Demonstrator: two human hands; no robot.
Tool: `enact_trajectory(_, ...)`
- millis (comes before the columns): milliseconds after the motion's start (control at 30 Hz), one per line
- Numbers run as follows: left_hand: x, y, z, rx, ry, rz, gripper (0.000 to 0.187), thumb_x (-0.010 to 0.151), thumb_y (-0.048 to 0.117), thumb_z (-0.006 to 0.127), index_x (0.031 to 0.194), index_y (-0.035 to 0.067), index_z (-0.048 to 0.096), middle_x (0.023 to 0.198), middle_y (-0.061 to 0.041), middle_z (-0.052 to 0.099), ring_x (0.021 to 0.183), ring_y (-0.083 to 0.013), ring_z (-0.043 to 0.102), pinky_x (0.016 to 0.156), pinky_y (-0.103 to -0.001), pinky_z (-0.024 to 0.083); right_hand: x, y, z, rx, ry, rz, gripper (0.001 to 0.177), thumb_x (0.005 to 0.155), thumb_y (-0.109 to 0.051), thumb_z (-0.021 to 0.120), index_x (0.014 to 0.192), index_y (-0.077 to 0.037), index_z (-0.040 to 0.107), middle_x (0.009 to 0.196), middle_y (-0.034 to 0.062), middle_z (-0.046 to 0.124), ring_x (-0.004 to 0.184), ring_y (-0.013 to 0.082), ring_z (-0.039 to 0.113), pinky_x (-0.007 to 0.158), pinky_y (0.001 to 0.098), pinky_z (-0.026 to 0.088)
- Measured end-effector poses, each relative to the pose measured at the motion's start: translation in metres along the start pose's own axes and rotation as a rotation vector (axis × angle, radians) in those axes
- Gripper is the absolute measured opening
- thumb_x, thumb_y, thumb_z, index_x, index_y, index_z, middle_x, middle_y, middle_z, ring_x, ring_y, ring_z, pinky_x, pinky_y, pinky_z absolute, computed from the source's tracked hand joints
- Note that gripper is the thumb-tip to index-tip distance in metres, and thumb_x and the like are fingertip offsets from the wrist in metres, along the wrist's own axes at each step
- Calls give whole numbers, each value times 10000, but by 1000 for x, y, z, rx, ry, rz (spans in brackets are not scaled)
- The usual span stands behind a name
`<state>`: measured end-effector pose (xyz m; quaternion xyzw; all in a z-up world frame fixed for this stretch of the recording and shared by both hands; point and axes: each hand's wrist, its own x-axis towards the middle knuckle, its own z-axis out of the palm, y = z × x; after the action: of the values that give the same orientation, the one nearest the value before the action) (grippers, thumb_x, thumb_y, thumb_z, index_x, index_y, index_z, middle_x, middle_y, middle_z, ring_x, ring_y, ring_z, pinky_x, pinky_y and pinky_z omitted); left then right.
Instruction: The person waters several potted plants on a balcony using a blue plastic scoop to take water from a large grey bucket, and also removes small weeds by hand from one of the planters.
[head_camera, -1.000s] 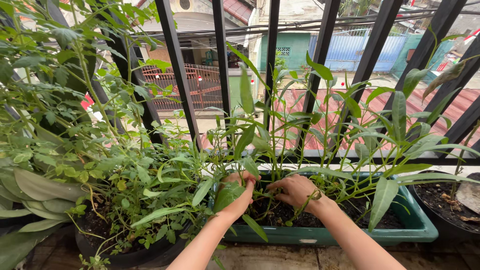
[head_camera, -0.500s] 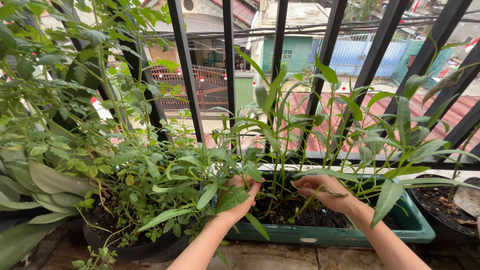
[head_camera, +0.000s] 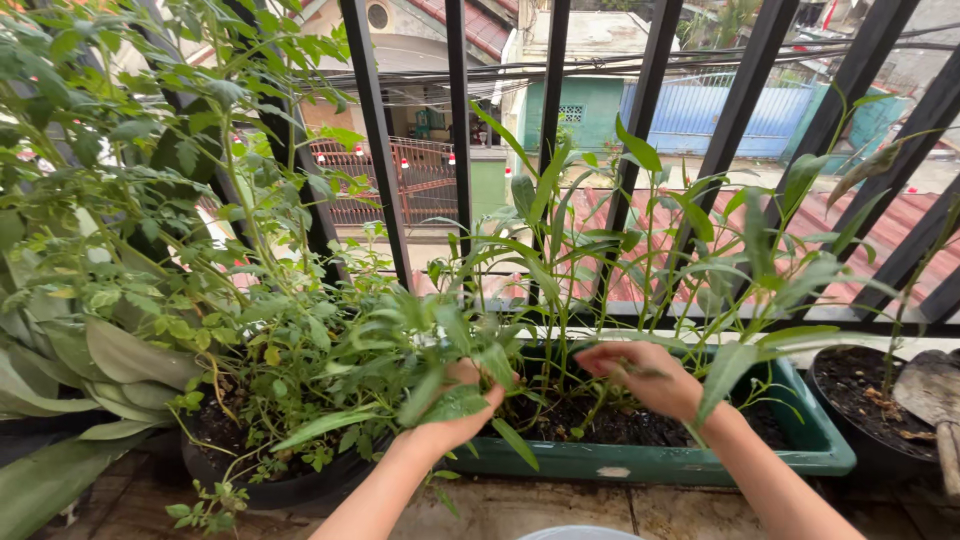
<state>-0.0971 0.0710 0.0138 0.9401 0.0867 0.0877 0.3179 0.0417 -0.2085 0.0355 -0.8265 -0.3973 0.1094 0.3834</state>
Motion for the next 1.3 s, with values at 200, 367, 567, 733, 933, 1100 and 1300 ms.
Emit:
enact_trajectory(200,-13,-20,26,-827,-250,78,275,947,194,594,1132,36,723,1112,-125,795,815,-139,684,653,-241,539,53,12,43,379,-349,135,402,974,-307,620,1316,-103,671,1266,80,749,1123,198,734,979,321,604)
enact_trajectory(367,-39,-29,32,-310,140,613,184,919,155,656,1061,37,667,1042,-93,784,937,-150,752,728,-284,604,99,52,93,-165,-335,122,335,854,-121,624,1141,-72,790,986,133,819,894,252,760,771,397,601)
enact_trajectory(567,-57,-10,10,-118,-61,441,188,934,194,738,1056,66,673,950,-134,734,901,-328,709,725,-395,548,96,35,96,-529,-300,-217,215,871,-199,715,1064,-105,728,988,136,756,926,332,721,780,458,572)
enact_trajectory(733,-57,-7,11,10,-60,544,240,873,159,737,1100,97,692,918,-126,718,835,-332,698,691,-434,558,86,0,78,-537,-328,28,233,826,-256,795,999,-113,732,933,159,749,906,369,714,807,471,571)
enact_trajectory(933,-46,-41,54,-802,-272,-113,321,962,110,602,1275,160,648,1041,-116,778,812,-280,702,579,-387,525,74,-2,71,-396,-252,23,141,879,-160,675,876,-39,748,782,148,801,732,244,766,731,397,608)
enact_trajectory(1100,-46,-46,57,-549,-202,538,255,952,83,631,1172,111,756,1111,-127,752,782,-257,685,641,-364,578,70,8,67,-218,-202,112,181,895,-138,620,971,-36,749,824,129,798,704,205,774,687,367,631)
enact_trajectory(1300,-67,-5,32,314,-69,837,310,852,145,632,1146,117,727,1284,-82,711,927,-283,699,743,-417,590,75,38,73,85,-189,67,349,901,-34,523,1213,-40,678,948,114,793,731,194,820,638,337,646)
